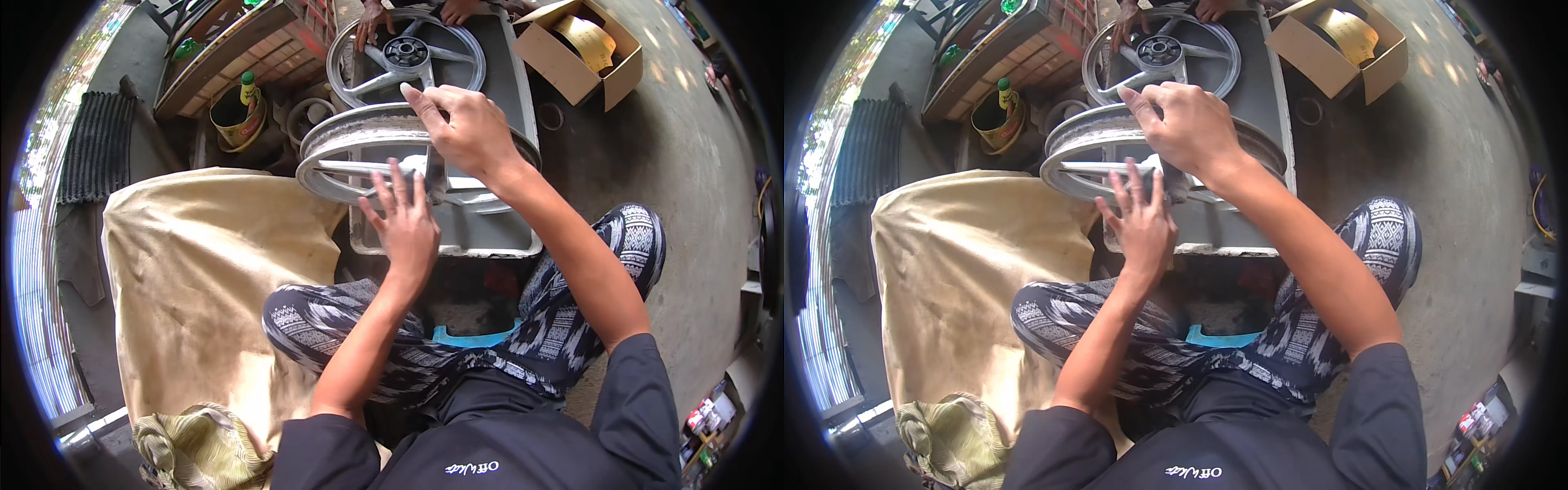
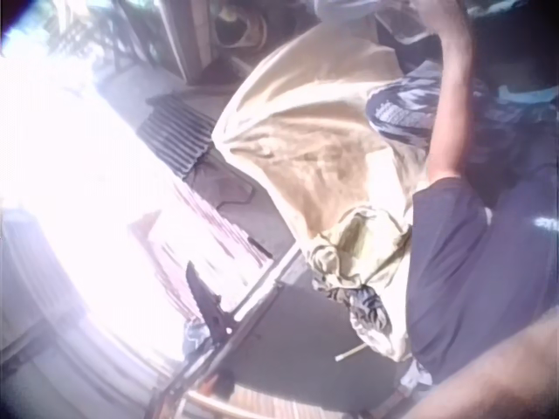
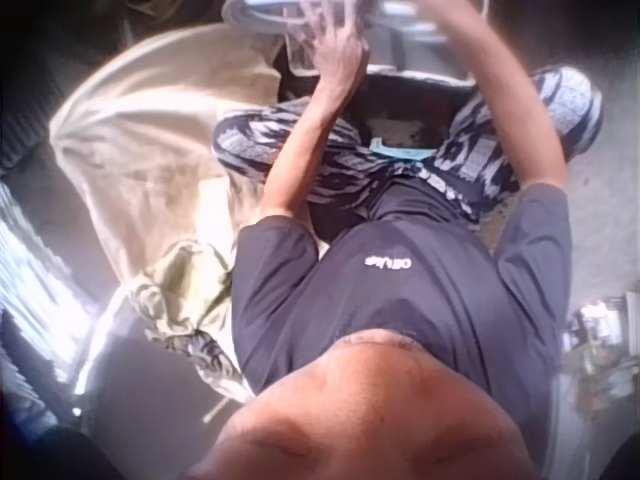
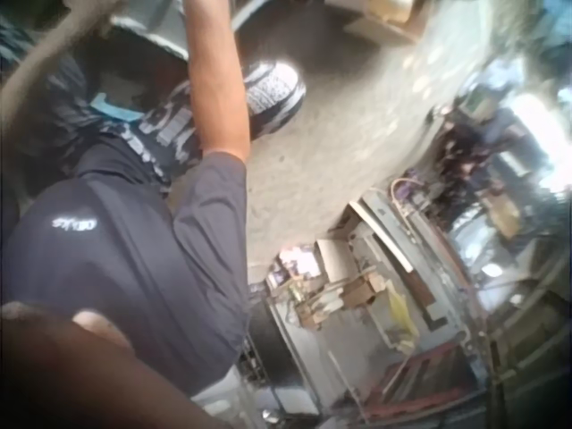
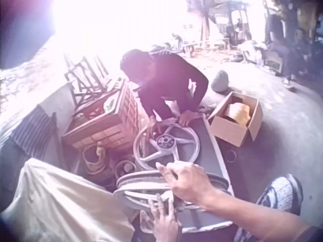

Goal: The person cleans and polishes a motorcycle wheel rim by hand using a small cloth. They rub the cloth along the spokes and inner rim of the wheel, turning the wheel to reach different sections.

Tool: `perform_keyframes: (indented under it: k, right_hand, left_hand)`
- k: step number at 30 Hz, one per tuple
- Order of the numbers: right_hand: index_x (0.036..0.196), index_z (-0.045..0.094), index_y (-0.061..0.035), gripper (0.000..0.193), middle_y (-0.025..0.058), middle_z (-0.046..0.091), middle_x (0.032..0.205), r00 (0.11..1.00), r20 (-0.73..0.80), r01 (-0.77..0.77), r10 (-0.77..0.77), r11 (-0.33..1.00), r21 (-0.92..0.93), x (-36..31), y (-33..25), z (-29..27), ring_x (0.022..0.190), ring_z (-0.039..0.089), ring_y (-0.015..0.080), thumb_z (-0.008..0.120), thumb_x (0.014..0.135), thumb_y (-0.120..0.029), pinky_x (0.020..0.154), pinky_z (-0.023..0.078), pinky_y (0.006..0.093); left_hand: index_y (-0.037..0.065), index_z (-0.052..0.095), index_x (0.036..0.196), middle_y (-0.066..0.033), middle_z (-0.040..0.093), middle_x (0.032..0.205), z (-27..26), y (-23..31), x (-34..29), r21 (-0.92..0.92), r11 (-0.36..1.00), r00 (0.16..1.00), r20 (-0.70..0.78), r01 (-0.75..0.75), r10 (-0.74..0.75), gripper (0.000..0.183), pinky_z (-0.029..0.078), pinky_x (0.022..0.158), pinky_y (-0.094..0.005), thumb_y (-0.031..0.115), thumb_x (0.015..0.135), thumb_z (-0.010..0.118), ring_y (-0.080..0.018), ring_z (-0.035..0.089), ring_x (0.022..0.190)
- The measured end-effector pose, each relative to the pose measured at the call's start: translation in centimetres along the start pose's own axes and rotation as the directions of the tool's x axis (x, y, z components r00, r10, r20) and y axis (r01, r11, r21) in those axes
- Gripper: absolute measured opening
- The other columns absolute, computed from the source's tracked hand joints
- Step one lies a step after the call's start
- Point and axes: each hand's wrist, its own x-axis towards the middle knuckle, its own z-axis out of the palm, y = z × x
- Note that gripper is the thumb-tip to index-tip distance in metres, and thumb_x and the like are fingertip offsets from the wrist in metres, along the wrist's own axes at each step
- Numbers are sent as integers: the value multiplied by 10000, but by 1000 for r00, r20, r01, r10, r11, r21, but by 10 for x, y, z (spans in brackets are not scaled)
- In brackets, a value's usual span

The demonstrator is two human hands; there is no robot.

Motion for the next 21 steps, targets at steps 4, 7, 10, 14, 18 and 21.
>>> perform_keyframes:
  k: [4,7,10,14,18,21]
  right_hand:
    - [950,745,-33,535,171,709,873,1000,13,-23,24,1000,-15,-2,0,-5,879,689,405,529,1052,-512,771,522,464]
    - [897,721,-18,557,173,701,856,998,-58,24,-24,1000,2,-2,4,3,856,685,402,524,1055,-514,757,516,472]
    - [884,715,-11,566,179,698,854,999,20,-33,33,999,-6,-4,-2,-2,865,686,409,521,1055,-514,759,518,476]
    - [876,711,-12,573,177,695,841,1000,-30,-1,2,1000,12,0,-3,1,870,684,414,517,1054,-521,758,517,480]
    - [973,778,-65,506,159,744,947,999,9,-52,53,998,-40,1,-8,-3,943,712,384,533,1036,-503,845,545,485]
    - [963,776,-64,514,165,742,945,998,13,-58,58,998,-22,0,-10,-3,935,711,392,524,1040,-505,840,548,490]
  left_hand:
    - [250,605,1475,-167,244,1716,0,-7,7,-155,986,998,-32,55,-60,464,11,1207,-700,298,1019,536,-416,201,1570]
    - [261,618,1462,-166,245,1716,0,-1,6,-76,996,999,-17,35,-36,455,5,1207,-699,308,1016,542,-416,207,1568]
    - [297,616,1460,-164,234,1719,1,-6,-1,-94,996,1000,24,-8,11,444,2,1206,-700,333,1026,534,-414,209,1566]
    - [339,613,1457,-174,231,1717,0,-15,18,-54,988,989,5,146,-145,425,34,1195,-722,343,1046,505,-425,194,1568]
    - [309,607,1465,-175,237,1715,0,-30,28,-82,972,976,2,219,-219,439,25,1193,-723,348,1037,517,-427,188,1572]
    - [290,612,1459,-171,243,1715,4,-27,19,-45,995,996,-30,87,-89,453,-3,1197,-714,349,1015,550,-429,184,1574]
